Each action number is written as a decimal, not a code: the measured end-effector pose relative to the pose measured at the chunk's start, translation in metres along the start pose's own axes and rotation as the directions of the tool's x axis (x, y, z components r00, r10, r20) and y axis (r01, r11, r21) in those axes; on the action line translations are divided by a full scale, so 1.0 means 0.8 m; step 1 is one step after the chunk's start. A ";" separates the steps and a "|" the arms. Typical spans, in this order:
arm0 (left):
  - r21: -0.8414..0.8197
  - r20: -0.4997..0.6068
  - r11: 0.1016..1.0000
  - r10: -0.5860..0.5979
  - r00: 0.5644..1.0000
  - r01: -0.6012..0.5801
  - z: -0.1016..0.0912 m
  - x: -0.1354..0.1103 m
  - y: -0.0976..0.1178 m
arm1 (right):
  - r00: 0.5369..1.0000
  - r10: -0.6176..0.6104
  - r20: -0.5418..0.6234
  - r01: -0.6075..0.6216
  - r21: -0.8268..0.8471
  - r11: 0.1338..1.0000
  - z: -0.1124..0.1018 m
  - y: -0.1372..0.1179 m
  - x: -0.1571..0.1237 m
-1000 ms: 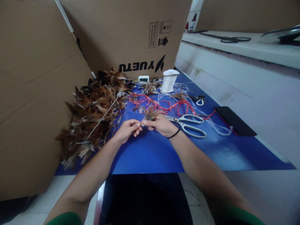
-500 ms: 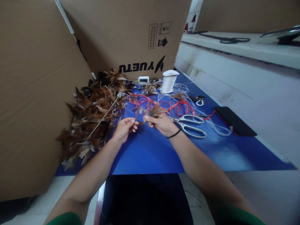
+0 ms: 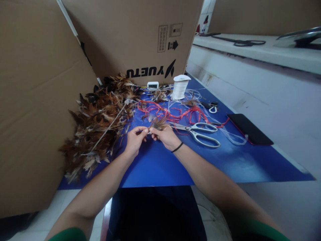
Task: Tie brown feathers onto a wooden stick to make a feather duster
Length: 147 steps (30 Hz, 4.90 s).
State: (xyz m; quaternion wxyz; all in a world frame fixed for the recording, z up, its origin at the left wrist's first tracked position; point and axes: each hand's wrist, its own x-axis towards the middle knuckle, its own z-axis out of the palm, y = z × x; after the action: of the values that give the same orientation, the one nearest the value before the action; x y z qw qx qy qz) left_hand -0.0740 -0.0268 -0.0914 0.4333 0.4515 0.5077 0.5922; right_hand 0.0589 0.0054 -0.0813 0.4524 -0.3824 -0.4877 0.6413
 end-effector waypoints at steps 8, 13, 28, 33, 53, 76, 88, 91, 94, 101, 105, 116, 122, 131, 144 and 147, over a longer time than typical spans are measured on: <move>0.135 0.011 0.980 0.146 0.989 -0.146 -0.002 -0.001 -0.003 | 0.993 0.076 0.095 -0.092 0.173 0.981 0.000 -0.001 -0.002; 0.157 0.011 0.974 0.162 0.987 -0.162 -0.003 0.001 -0.005 | 0.988 0.066 0.143 -0.094 0.201 0.975 -0.001 -0.003 -0.004; 0.151 0.051 0.978 0.139 0.989 -0.145 -0.004 0.000 0.000 | 0.999 0.015 0.028 -0.018 0.086 0.996 0.001 -0.008 -0.004; 0.231 0.128 0.965 0.093 0.987 -0.121 -0.006 0.001 0.003 | 1.000 0.010 0.024 -0.011 0.055 0.998 -0.004 -0.007 -0.002; 0.223 0.107 0.967 0.097 0.990 -0.119 -0.002 -0.004 0.004 | 0.996 0.034 0.085 -0.036 0.027 0.999 -0.003 -0.003 -0.003; -0.196 0.215 0.888 -0.374 0.902 0.415 -0.009 0.004 0.011 | 0.995 -0.021 0.093 0.023 -0.024 0.999 -0.004 -0.010 -0.007; -0.186 0.272 0.875 -0.391 0.879 0.447 -0.009 0.004 0.013 | 0.989 -0.139 0.050 0.143 -0.080 0.987 -0.007 -0.007 -0.003; -0.121 0.338 0.867 -0.422 0.841 0.483 -0.011 0.004 0.014 | 0.979 -0.183 0.093 0.196 -0.157 0.968 -0.012 -0.001 0.001; -0.044 0.398 0.853 -0.462 0.792 0.520 -0.015 0.004 0.015 | 0.967 -0.225 0.123 0.250 -0.247 0.936 -0.017 0.005 0.004; 0.025 0.486 0.847 -0.474 0.734 0.531 -0.023 0.009 0.013 | 0.951 -0.218 0.220 0.268 -0.232 0.935 -0.020 0.006 0.003; 0.019 0.528 0.848 -0.458 0.715 0.529 -0.025 0.009 0.012 | 0.941 -0.236 0.243 0.296 -0.248 0.923 -0.020 0.001 0.001; -0.057 0.488 0.894 -0.364 0.793 0.445 -0.020 0.008 0.009 | 0.930 -0.285 0.234 0.331 -0.191 0.924 -0.018 -0.004 0.001; 0.000 0.475 0.939 -0.303 0.826 0.344 -0.018 0.004 0.012 | 0.950 -0.250 0.186 0.280 -0.155 0.947 -0.016 -0.006 0.002; 0.006 0.537 0.926 -0.321 0.780 0.376 -0.025 0.007 0.012 | 0.926 -0.285 0.250 0.339 -0.213 0.916 -0.019 -0.008 -0.001; -0.022 0.348 0.995 -0.086 0.933 0.100 -0.020 0.009 0.008 | 0.919 -0.344 0.194 0.386 -0.259 0.886 -0.009 -0.010 0.001; 0.002 0.339 0.997 -0.068 0.938 0.071 -0.020 0.009 0.005 | 0.904 -0.392 0.168 0.426 -0.325 0.844 -0.006 -0.011 -0.002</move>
State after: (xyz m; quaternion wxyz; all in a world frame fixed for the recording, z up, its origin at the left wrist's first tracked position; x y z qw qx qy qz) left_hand -0.0912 -0.0239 -0.0882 0.5371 0.5262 0.4380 0.4927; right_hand 0.0660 0.0061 -0.0739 0.4785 -0.3138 -0.6864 0.4488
